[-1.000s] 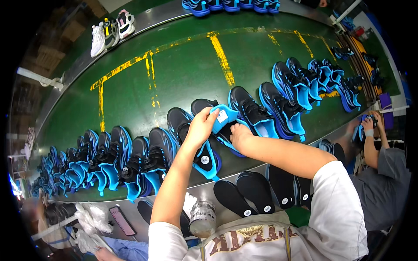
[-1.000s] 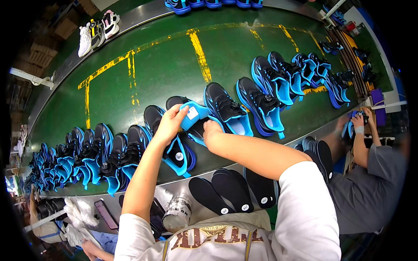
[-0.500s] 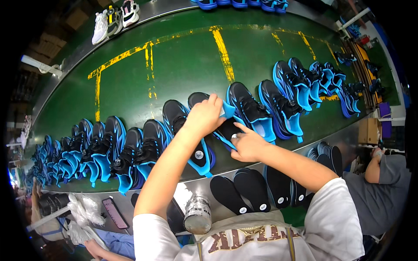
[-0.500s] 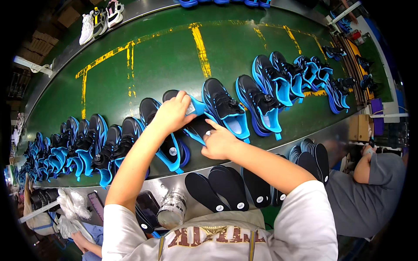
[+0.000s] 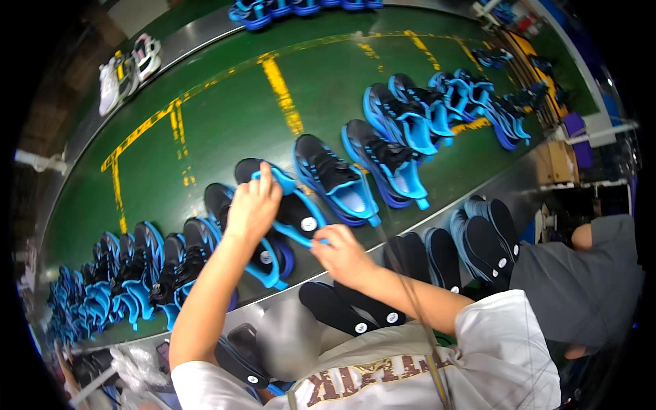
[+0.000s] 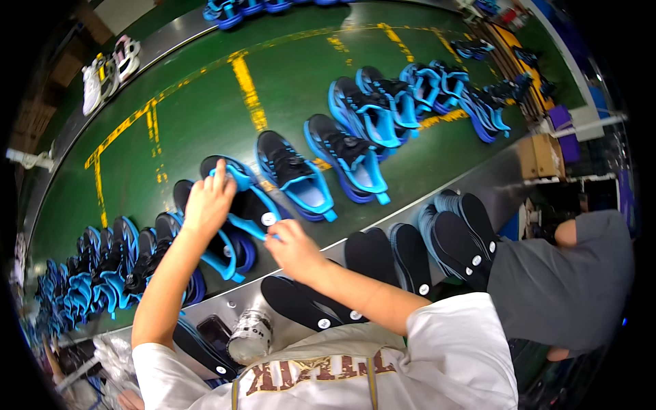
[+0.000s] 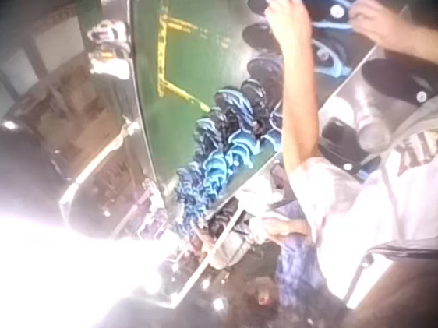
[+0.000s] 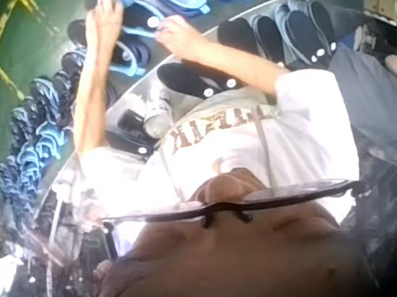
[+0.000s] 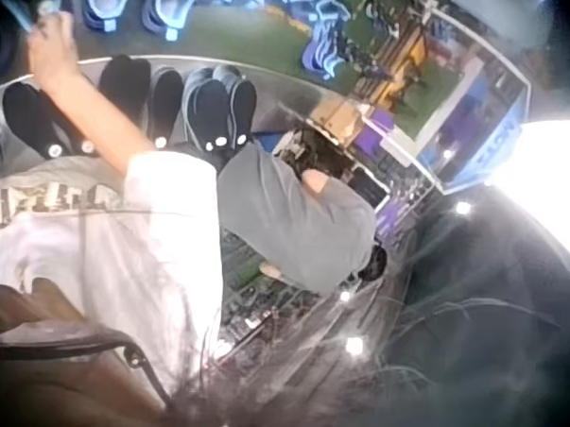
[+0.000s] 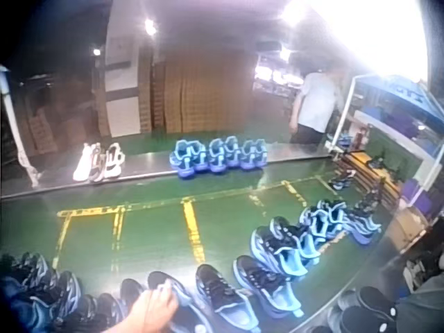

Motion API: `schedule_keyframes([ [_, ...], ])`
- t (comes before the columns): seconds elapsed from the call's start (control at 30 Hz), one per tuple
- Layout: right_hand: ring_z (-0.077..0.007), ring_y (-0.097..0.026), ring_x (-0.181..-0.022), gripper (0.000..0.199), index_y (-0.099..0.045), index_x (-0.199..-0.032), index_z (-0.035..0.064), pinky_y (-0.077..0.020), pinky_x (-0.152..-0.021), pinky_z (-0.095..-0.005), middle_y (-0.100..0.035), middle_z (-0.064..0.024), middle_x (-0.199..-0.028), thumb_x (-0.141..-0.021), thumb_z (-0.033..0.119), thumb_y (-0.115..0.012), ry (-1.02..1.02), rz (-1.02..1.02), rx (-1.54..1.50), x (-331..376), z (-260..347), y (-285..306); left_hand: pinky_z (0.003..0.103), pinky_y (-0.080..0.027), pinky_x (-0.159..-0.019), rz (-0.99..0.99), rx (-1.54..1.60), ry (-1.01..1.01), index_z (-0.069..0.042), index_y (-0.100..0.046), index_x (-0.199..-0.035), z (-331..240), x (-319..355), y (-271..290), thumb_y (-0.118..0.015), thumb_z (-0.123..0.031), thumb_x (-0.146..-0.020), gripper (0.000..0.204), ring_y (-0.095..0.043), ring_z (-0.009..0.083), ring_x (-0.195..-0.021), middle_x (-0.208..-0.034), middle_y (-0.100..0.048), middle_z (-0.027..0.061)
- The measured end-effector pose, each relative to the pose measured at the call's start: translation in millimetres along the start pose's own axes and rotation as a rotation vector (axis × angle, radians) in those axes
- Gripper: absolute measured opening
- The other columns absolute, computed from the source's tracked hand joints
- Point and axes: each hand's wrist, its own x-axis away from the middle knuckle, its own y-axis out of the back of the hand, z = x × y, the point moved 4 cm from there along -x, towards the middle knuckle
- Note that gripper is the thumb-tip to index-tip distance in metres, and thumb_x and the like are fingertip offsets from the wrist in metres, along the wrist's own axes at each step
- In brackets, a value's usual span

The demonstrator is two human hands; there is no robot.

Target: The person inserts insoles into shoes along an assembly table by hand, retrieves additional insoles from a storage rack, and inserts more insoles into shoes.

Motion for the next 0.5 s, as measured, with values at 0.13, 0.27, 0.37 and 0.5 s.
schedule_keyframes([
  [0.13, -0.0332, -0.047, -0.101, 0.022, -0.053, -0.095, -0.0001, -0.0432, -0.082, -0.0377, -0.049, -0.0153, -0.103, -0.075, 0.005, -0.057, -0.069, -0.074, -0.106, 19, 7, 30, 0.027, -0.040, -0.062, 0.052, -0.248, -0.149, -0.003, -0.058, -0.091, -7, -7, -9, -0.048, -0.017, -0.074, 0.024, -0.049, 0.0156, -0.073, -0.124, -0.040, 0.0210],
  [0.27, -0.0315, -0.051, -0.097, 0.023, -0.055, -0.097, 0.0022, -0.0444, -0.082, -0.0365, -0.051, -0.0146, -0.106, -0.075, 0.009, -0.058, -0.167, -0.030, -0.027, 69, -8, 100, 0.027, -0.039, -0.057, 0.264, -0.524, -0.067, 0.000, -0.058, -0.098, -7, -8, -34, -0.045, -0.016, -0.078, 0.028, -0.051, 0.0146, -0.063, -0.125, -0.039, 0.0235],
  [0.37, -0.0309, -0.052, -0.092, 0.023, -0.056, -0.095, 0.0034, -0.0446, -0.079, -0.0361, -0.053, -0.0146, -0.102, -0.073, 0.008, -0.061, -0.332, -0.112, 0.145, 113, -32, 181, 0.028, -0.038, -0.055, 0.414, -0.387, -0.126, 0.004, -0.055, -0.106, -8, -16, -40, -0.044, -0.013, -0.080, 0.033, -0.056, 0.0158, -0.064, -0.122, -0.040, 0.0250],
  [0.5, -0.0342, -0.049, -0.101, 0.033, -0.057, -0.102, 0.0050, -0.0407, -0.087, -0.0387, -0.049, -0.0169, -0.109, -0.070, 0.011, -0.063, -0.576, -0.056, 0.546, 188, -77, 263, 0.036, -0.049, -0.062, 0.423, 0.007, -0.042, 0.004, -0.062, -0.086, 6, -25, -13, -0.046, -0.012, -0.075, 0.024, -0.061, 0.0216, -0.062, -0.116, -0.042, 0.0279],
])
